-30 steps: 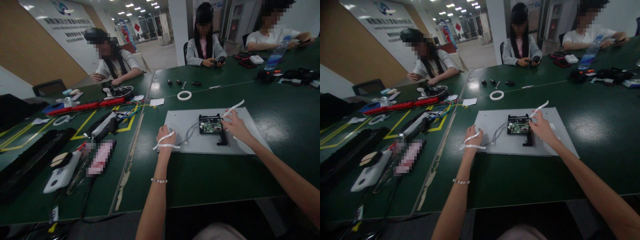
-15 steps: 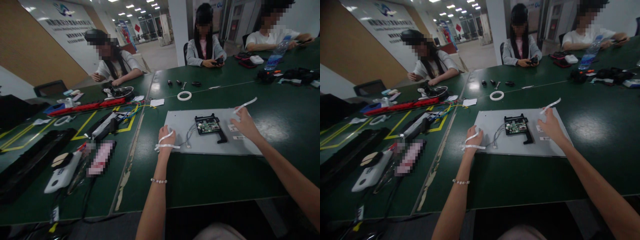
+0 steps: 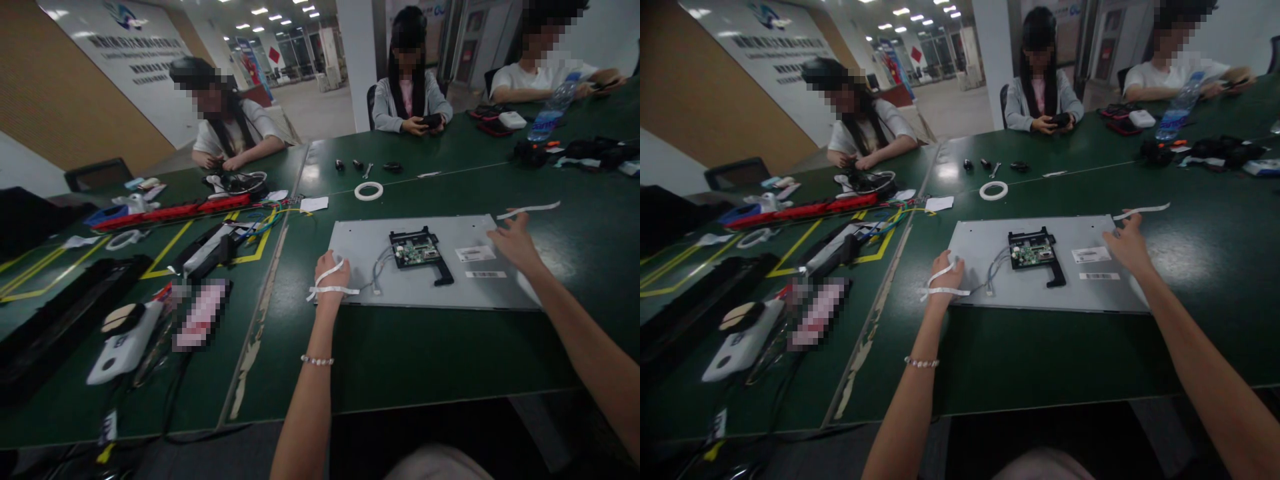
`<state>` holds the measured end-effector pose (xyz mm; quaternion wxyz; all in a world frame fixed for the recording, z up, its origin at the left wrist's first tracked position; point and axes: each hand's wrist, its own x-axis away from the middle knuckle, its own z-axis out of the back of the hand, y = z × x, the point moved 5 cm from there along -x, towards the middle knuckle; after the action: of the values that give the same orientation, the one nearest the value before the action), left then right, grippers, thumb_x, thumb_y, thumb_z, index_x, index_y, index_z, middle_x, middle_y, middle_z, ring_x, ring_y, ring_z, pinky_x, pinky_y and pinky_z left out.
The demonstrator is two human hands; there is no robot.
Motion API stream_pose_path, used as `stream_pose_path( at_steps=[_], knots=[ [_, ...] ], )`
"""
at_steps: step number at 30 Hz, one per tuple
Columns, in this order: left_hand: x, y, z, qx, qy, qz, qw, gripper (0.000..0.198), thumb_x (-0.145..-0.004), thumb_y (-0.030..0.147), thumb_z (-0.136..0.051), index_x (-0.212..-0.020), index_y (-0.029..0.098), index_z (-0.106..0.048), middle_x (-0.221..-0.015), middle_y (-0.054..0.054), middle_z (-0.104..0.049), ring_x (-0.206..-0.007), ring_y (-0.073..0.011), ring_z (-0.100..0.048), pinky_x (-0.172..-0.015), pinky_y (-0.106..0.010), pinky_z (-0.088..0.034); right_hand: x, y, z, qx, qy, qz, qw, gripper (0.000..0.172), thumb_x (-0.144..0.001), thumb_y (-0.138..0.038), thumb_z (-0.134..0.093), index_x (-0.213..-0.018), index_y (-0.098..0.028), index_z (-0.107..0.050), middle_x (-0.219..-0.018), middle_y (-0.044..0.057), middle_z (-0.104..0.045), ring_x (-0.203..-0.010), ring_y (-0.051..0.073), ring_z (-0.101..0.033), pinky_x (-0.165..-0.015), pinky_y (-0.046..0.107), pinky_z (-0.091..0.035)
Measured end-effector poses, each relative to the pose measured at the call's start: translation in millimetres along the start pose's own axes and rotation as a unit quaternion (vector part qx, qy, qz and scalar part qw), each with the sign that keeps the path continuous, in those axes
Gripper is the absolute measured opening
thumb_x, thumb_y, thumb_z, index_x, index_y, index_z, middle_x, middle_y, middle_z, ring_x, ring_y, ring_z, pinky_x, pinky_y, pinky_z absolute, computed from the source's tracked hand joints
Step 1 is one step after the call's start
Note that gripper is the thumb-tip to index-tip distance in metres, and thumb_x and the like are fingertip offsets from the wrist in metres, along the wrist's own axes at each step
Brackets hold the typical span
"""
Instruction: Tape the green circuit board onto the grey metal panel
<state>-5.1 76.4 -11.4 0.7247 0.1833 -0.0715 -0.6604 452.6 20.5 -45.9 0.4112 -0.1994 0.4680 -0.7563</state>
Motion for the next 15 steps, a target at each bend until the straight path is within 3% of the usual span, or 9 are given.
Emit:
stream_pose_path(
  at_steps=[5, 9, 15],
  knots=[
    [11.8, 8.9, 15.2, -0.073, -0.006, 0.02, 0.997, 0.051, -0.087, 0.04, -0.05, -0.131, 0.014, -0.047, -0.121, -0.019, -0.057, -0.111, -0.0316, -0.057, -0.091, -0.042, -0.045, -7.0, 11.0, -3.8, 0.007, -0.001, 0.001, 1.0, 0.076, -0.071, -0.033, -0.066, -0.137, -0.024, -0.029, -0.138, 0.02, -0.044, -0.116, 0.03, -0.057, -0.096, 0.04, -0.047],
    [21.8, 12.9, 30.0, -0.124, -0.014, 0.028, 0.992, 0.052, -0.088, 0.044, -0.047, -0.13, 0.014, -0.047, -0.116, -0.021, -0.058, -0.105, -0.036, -0.057, -0.085, -0.047, -0.046, -11.5, 15.8, -7.4, 0.011, 0.007, 0.041, 0.999, 0.075, -0.069, -0.034, -0.066, -0.136, -0.024, -0.031, -0.132, 0.018, -0.051, -0.114, 0.029, -0.058, -0.095, 0.044, -0.048],
    [27.0, 10.9, 33.6, -0.165, -0.026, 0.033, 0.985, 0.059, -0.089, 0.045, -0.044, -0.14, 0.015, -0.038, -0.121, -0.022, -0.056, -0.108, -0.0395, -0.054, -0.086, -0.054, -0.043, -5.5, 8.8, -9.0, 0.016, 0.019, 0.08, 0.997, 0.068, -0.072, -0.036, -0.063, -0.133, -0.025, -0.034, -0.128, 0.014, -0.055, -0.11, 0.027, -0.061, -0.093, 0.045, -0.049]
  ],
)
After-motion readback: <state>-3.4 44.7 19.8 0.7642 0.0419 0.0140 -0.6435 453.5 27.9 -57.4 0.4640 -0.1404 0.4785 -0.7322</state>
